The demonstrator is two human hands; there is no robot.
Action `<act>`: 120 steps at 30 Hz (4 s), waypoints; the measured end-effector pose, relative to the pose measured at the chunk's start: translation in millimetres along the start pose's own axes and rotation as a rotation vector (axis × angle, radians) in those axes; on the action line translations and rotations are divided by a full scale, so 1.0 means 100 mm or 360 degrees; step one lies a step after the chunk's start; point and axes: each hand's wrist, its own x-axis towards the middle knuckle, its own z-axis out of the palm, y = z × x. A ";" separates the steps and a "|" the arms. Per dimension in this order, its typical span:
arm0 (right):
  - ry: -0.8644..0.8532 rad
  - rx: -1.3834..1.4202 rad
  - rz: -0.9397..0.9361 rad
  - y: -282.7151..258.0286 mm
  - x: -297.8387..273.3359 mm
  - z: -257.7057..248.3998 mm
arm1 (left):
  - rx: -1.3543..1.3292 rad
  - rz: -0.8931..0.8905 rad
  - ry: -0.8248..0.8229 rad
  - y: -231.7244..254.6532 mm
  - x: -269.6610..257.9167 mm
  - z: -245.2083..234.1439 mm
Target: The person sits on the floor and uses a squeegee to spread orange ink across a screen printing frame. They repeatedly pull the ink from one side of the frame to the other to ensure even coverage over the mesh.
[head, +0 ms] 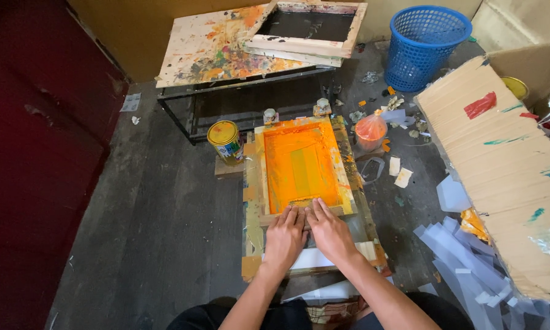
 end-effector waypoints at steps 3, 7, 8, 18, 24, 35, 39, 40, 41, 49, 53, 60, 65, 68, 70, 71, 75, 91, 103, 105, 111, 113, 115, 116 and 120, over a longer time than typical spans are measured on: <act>0.0097 -0.0076 -0.0031 0.01 -0.01 0.06 | 0.0009 0.0022 -0.0001 -0.01 -0.01 0.05; 0.0098 -0.0093 -0.0032 0.02 -0.02 0.16 | -0.0005 0.0027 -0.0022 0.01 0.00 -0.06; 0.0117 -0.0101 -0.0030 0.02 -0.04 0.17 | 0.0005 0.0035 -0.0007 0.02 -0.02 -0.03; 0.0233 -0.0224 -0.0043 0.10 0.05 0.35 | 0.0124 0.0103 0.0159 0.01 0.13 -0.05; 0.0344 -0.0260 -0.0046 0.13 0.07 0.42 | 0.0152 0.0167 0.0189 -0.06 0.20 0.01; 0.0325 -0.0096 -0.0078 0.26 0.53 0.19 | 0.0225 0.0226 0.0291 -0.30 0.60 0.17; 0.0219 0.0045 0.0058 0.31 0.89 -0.05 | 0.0323 0.0149 0.0469 -0.41 0.98 0.12; 0.0218 0.0045 0.0054 0.35 0.97 -0.01 | 0.0324 0.0145 0.0469 -0.45 1.05 0.16; 0.0197 0.0050 0.0088 0.38 1.05 0.02 | 0.0338 0.0122 0.0477 -0.48 1.12 0.20; 0.0026 0.0225 0.0220 0.58 1.50 0.23 | 0.0368 0.0026 0.0371 -0.70 1.45 0.74; 0.0056 0.0283 0.0183 0.64 1.55 0.36 | 0.0313 -0.0056 0.0245 -0.73 1.47 1.03; -0.0032 0.0277 0.0181 0.92 1.90 0.85 | 0.0106 -0.0096 -0.0070 -0.97 1.59 1.51; 0.0004 0.0452 0.0206 0.90 1.76 0.93 | 0.0135 -0.0079 0.0016 -0.93 1.46 1.38; 0.0050 0.0661 0.0221 0.82 1.58 0.90 | 0.0117 -0.0089 -0.0031 -0.86 1.31 1.26; 0.0058 0.0716 0.0231 0.82 1.47 0.93 | 0.0084 -0.0083 -0.0067 -0.81 1.21 1.17; 0.0013 0.0534 0.0163 0.83 1.40 0.95 | 0.0082 -0.0071 -0.0109 -0.77 1.14 1.14; -0.0113 0.0332 0.0056 0.86 1.16 1.03 | -0.0056 -0.0065 -0.0346 -0.63 0.93 0.93; 0.0046 0.0339 -0.0013 0.40 0.32 0.70 | 0.0155 0.0174 0.0117 -0.22 0.29 0.42; 0.0132 -0.0274 -0.0041 0.07 0.08 0.35 | 0.0026 0.0039 -0.0064 -0.01 0.08 0.01; 0.0162 -0.0338 -0.0053 0.06 0.07 0.38 | 0.0027 0.0015 -0.0018 0.00 0.08 0.01; 0.0211 -0.0407 -0.0043 -0.03 0.06 0.28 | 0.0051 -0.0038 -0.0009 0.01 0.02 0.16; 0.0229 -0.0426 -0.0052 -0.03 0.06 0.27 | 0.0048 -0.0036 -0.0005 0.00 0.01 0.16; 0.0248 -0.0442 -0.0059 -0.02 0.06 0.28 | 0.0047 -0.0032 -0.0004 -0.01 0.01 0.18; 0.0250 -0.0432 -0.0053 -0.02 0.06 0.28 | 0.0048 -0.0033 0.0005 -0.01 0.01 0.19; 0.0266 -0.0411 -0.0045 -0.02 0.07 0.30 | 0.0039 -0.0025 0.0039 -0.02 0.01 0.18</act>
